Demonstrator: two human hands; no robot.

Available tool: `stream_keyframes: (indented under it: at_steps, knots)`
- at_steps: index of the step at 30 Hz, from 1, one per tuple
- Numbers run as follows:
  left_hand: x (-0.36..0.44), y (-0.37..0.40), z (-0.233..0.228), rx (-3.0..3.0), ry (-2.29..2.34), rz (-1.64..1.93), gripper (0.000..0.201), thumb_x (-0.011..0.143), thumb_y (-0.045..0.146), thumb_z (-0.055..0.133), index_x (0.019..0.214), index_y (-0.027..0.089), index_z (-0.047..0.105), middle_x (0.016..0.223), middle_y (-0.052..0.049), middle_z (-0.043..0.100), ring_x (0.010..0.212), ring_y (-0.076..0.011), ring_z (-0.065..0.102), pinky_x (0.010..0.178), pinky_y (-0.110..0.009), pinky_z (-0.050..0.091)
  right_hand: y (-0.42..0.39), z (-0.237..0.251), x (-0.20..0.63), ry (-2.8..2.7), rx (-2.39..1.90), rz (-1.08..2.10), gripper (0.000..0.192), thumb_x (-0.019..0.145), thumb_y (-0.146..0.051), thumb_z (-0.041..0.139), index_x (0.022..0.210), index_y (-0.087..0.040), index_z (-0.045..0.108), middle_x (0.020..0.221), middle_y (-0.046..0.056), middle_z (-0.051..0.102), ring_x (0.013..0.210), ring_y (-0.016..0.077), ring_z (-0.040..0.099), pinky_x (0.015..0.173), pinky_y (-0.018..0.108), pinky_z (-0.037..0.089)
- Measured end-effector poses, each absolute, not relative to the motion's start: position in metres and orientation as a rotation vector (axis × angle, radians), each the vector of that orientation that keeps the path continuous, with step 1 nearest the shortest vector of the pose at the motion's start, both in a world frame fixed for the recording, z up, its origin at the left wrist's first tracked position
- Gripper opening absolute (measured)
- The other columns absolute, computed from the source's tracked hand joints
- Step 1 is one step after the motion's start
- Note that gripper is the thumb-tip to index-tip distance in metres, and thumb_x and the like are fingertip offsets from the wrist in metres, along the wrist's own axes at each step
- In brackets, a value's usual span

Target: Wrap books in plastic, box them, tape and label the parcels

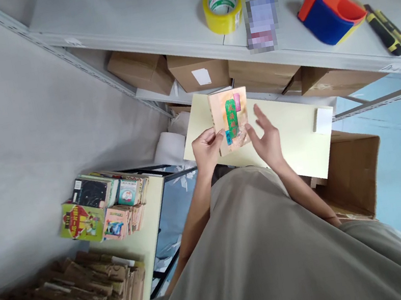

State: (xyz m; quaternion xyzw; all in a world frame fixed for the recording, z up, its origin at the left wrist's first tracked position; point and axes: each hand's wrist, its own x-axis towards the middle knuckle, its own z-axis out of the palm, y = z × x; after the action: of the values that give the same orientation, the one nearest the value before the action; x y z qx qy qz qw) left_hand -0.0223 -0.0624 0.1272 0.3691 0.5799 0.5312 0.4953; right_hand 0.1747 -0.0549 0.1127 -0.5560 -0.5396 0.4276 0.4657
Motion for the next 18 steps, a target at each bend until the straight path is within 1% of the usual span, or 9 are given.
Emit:
stream_keyframes:
  at_steps: [1, 3, 5, 7, 8, 10, 13, 15, 18]
  knots:
    - [-0.017, -0.064, 0.127, 0.923, 1.413, 1.311, 0.054, 0.089, 0.069, 0.102, 0.108, 0.02, 0.095, 0.112, -0.009, 0.095, 0.106, -0.0301, 0.091, 0.097, -0.041, 0.074, -0.059, 0.115, 0.167, -1.345, -1.335, 1.081, 0.087, 0.106, -0.086, 0.078, 0.175, -0.033, 0.068, 0.181, 0.01, 0.067, 0.172, 0.0403, 0.062, 0.138, 0.066, 0.06]
    - [-0.005, -0.07, 0.127, 0.981, 1.365, 1.314, 0.054, 0.09, 0.068, 0.102, 0.115, 0.021, 0.096, 0.121, -0.01, 0.095, 0.115, -0.0328, 0.091, 0.105, -0.045, 0.074, -0.063, 0.118, 0.154, -1.346, -1.302, 1.135, 0.082, 0.103, -0.085, 0.084, 0.165, -0.031, 0.076, 0.163, 0.01, 0.081, 0.155, 0.0387, 0.076, 0.128, 0.06, 0.07]
    - [0.005, -0.077, 0.124, 1.049, 1.264, 1.268, 0.058, 0.088, 0.07, 0.104, 0.123, 0.024, 0.096, 0.132, -0.01, 0.094, 0.128, -0.0358, 0.089, 0.114, -0.05, 0.073, -0.06, 0.119, 0.15, -1.275, -1.344, 1.107, 0.069, 0.101, -0.084, 0.087, 0.142, -0.028, 0.086, 0.133, 0.009, 0.091, 0.129, 0.0349, 0.087, 0.111, 0.052, 0.077]
    - [0.007, -0.081, 0.122, 1.117, 1.186, 1.221, 0.064, 0.087, 0.072, 0.105, 0.132, 0.027, 0.095, 0.144, -0.011, 0.091, 0.139, -0.0371, 0.085, 0.123, -0.053, 0.07, -0.051, 0.119, 0.155, -1.172, -1.374, 1.06, 0.061, 0.1, -0.085, 0.086, 0.117, -0.027, 0.088, 0.107, 0.006, 0.091, 0.104, 0.0299, 0.088, 0.095, 0.046, 0.077]
    - [0.004, -0.081, 0.121, 1.14, 1.189, 1.227, 0.065, 0.089, 0.072, 0.103, 0.136, 0.028, 0.093, 0.15, -0.011, 0.088, 0.145, -0.037, 0.083, 0.126, -0.054, 0.068, -0.045, 0.119, 0.16, -1.122, -1.359, 1.065, 0.06, 0.099, -0.085, 0.087, 0.109, -0.026, 0.087, 0.101, 0.005, 0.09, 0.097, 0.0281, 0.086, 0.09, 0.043, 0.076]
    - [-0.007, -0.078, 0.12, 1.148, 1.278, 1.288, 0.067, 0.094, 0.073, 0.1, 0.145, 0.031, 0.089, 0.16, -0.012, 0.084, 0.155, -0.0365, 0.076, 0.131, -0.055, 0.064, -0.036, 0.12, 0.172, -1.04, -1.285, 1.146, 0.059, 0.095, -0.085, 0.092, 0.106, -0.027, 0.087, 0.102, 0.005, 0.091, 0.093, 0.0268, 0.086, 0.085, 0.042, 0.075]
    - [-0.029, -0.068, 0.121, 1.023, 1.3, 1.347, 0.075, 0.092, 0.078, 0.1, 0.149, 0.031, 0.085, 0.162, -0.013, 0.082, 0.16, -0.0373, 0.072, 0.134, -0.056, 0.061, -0.033, 0.123, 0.184, -0.936, -1.182, 1.339, 0.06, 0.09, -0.082, 0.098, 0.115, -0.029, 0.088, 0.112, 0.007, 0.094, 0.102, 0.0303, 0.089, 0.091, 0.046, 0.077]
    - [-0.039, -0.063, 0.122, 0.871, 1.136, 1.238, 0.079, 0.088, 0.083, 0.099, 0.143, 0.028, 0.087, 0.153, -0.014, 0.087, 0.148, -0.0384, 0.08, 0.127, -0.056, 0.066, -0.038, 0.124, 0.184, -0.89, -1.15, 1.442, 0.061, 0.087, -0.081, 0.101, 0.117, -0.029, 0.088, 0.114, 0.008, 0.094, 0.107, 0.0335, 0.091, 0.095, 0.05, 0.078]
    - [-0.04, -0.062, 0.121, 0.698, 1.015, 1.096, 0.071, 0.083, 0.08, 0.105, 0.123, 0.023, 0.093, 0.131, -0.011, 0.093, 0.12, -0.0345, 0.09, 0.11, -0.049, 0.073, -0.045, 0.121, 0.18, -0.858, -1.147, 1.531, 0.064, 0.082, -0.081, 0.104, 0.115, -0.029, 0.089, 0.113, 0.008, 0.095, 0.11, 0.0358, 0.092, 0.098, 0.054, 0.079]
